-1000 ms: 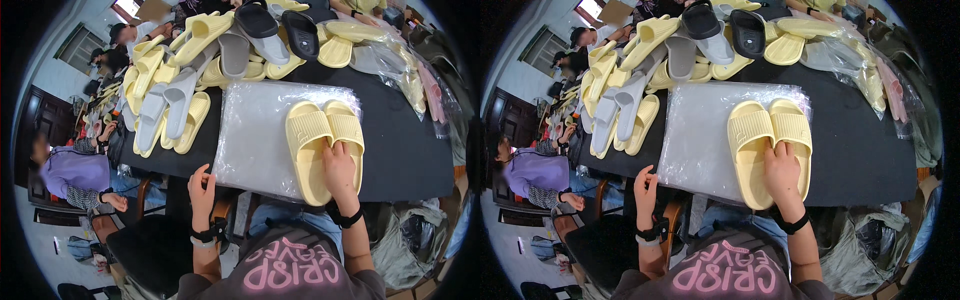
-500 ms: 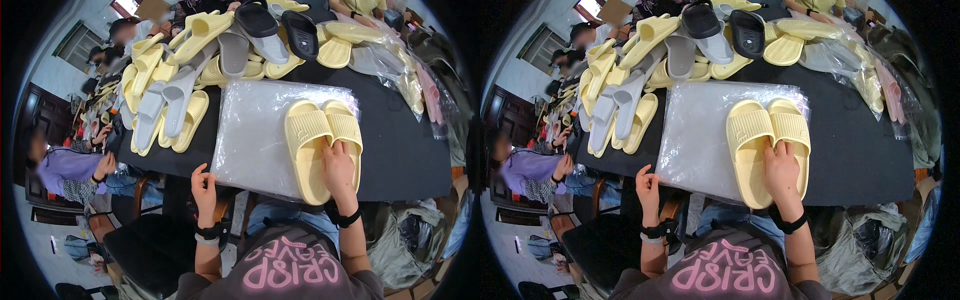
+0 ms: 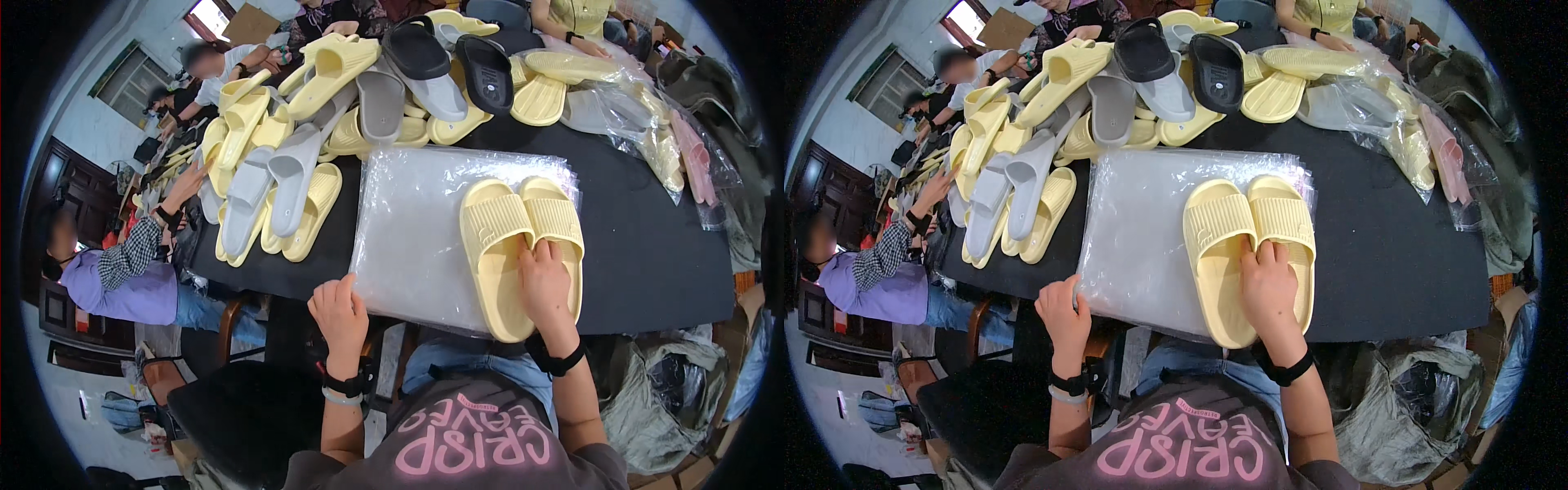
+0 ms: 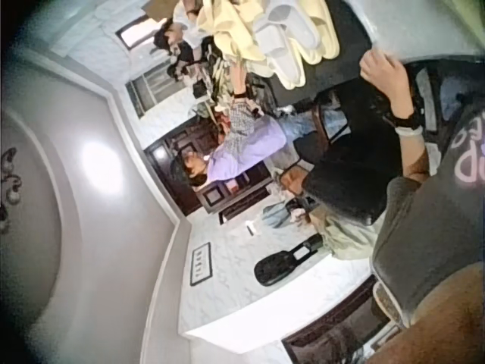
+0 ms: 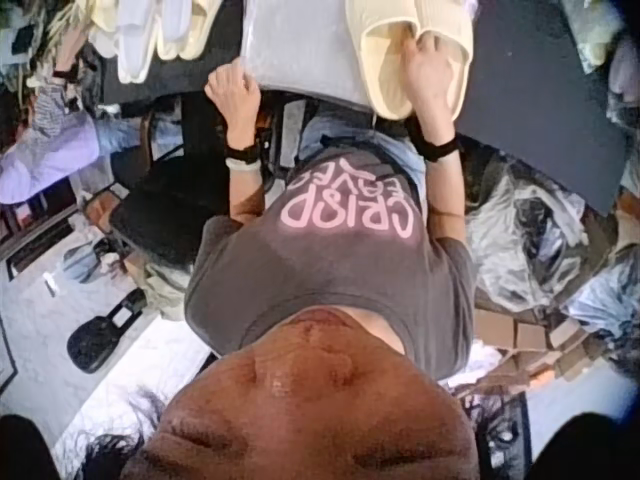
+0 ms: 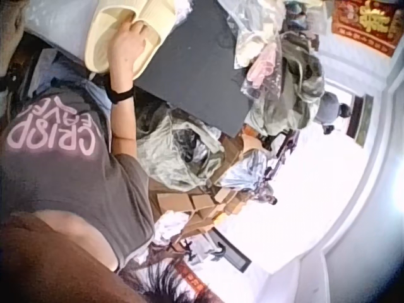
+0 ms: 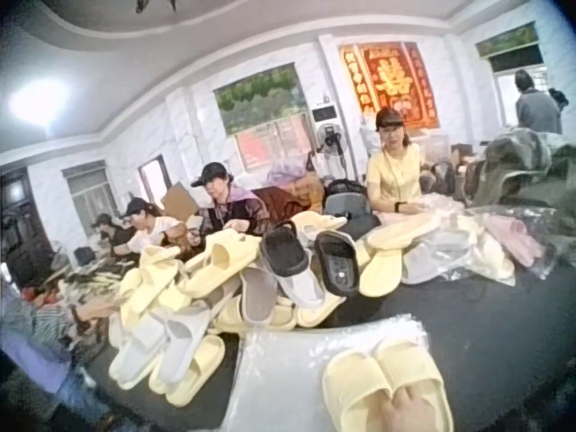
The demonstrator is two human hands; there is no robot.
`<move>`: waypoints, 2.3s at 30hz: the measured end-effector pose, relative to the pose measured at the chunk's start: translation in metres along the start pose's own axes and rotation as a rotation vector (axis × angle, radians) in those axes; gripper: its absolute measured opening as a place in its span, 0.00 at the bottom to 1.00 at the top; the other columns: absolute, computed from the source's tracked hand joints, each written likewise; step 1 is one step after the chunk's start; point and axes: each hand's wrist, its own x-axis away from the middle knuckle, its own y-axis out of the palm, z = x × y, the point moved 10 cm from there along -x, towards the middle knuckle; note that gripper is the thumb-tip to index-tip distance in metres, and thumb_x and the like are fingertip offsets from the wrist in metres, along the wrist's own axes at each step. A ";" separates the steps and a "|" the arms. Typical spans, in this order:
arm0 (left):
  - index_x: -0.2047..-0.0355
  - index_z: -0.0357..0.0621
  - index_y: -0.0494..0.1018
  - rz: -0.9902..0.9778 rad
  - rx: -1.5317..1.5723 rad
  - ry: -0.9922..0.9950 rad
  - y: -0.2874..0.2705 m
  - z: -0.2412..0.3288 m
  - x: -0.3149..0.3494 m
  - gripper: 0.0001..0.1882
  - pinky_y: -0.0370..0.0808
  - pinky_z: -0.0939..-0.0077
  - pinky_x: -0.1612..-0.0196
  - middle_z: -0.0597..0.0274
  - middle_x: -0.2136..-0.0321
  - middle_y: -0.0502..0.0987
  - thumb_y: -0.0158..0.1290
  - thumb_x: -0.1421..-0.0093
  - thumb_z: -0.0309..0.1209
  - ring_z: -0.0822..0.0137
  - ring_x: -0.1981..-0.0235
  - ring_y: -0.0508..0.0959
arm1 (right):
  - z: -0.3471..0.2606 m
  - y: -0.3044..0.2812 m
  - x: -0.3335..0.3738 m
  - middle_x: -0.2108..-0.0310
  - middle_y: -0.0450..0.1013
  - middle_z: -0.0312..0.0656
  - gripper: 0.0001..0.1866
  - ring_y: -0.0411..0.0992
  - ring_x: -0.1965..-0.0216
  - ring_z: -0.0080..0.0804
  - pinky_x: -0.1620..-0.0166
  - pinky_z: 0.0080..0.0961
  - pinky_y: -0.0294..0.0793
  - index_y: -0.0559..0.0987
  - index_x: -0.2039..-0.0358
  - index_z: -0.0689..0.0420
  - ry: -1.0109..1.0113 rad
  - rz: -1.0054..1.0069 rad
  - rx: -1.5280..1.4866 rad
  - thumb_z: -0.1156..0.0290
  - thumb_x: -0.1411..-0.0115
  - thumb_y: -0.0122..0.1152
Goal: The person places pairs of yellow and black slippers into clear plastic bags on a table. They repeatedly pick up slippers, insert them into bags, and set the packaged pairs aside. Other people in the room perform similar packaging tasks at adjacent tables.
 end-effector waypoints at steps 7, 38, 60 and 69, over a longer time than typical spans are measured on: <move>0.40 0.43 0.67 -0.126 0.172 0.218 0.043 0.063 -0.035 0.25 0.54 0.48 0.34 0.48 0.38 0.65 0.51 0.37 0.36 0.48 0.35 0.61 | -0.003 -0.003 -0.001 0.63 0.69 0.42 0.19 0.70 0.55 0.41 0.65 0.34 0.76 0.78 0.52 0.58 -0.016 0.034 0.012 0.68 0.45 0.59; 0.34 0.34 0.56 -0.198 0.529 0.023 0.086 0.026 -0.035 0.32 0.46 0.49 0.30 0.42 0.34 0.58 0.48 0.38 0.29 0.46 0.31 0.55 | -0.045 -0.035 -0.004 0.40 0.64 0.57 0.30 0.65 0.43 0.56 0.41 0.41 0.68 0.68 0.38 0.56 -0.046 -0.038 -0.653 0.80 0.43 0.56; 0.50 0.37 0.72 -0.235 0.304 0.421 0.021 0.154 -0.077 0.20 0.70 0.59 0.54 0.49 0.65 0.75 0.54 0.39 0.36 0.50 0.57 0.72 | 0.017 0.002 0.046 0.39 0.63 0.57 0.25 0.57 0.35 0.55 0.33 0.46 0.54 0.67 0.39 0.66 0.103 0.005 -0.677 0.65 0.33 0.43; 0.59 0.35 0.72 -0.121 0.415 -0.004 -0.075 -0.037 -0.121 0.08 0.73 0.66 0.55 0.49 0.60 0.74 0.51 0.37 0.25 0.51 0.60 0.76 | 0.019 0.001 0.047 0.39 0.63 0.56 0.25 0.57 0.35 0.55 0.34 0.47 0.55 0.68 0.40 0.65 0.088 0.000 -0.676 0.65 0.34 0.45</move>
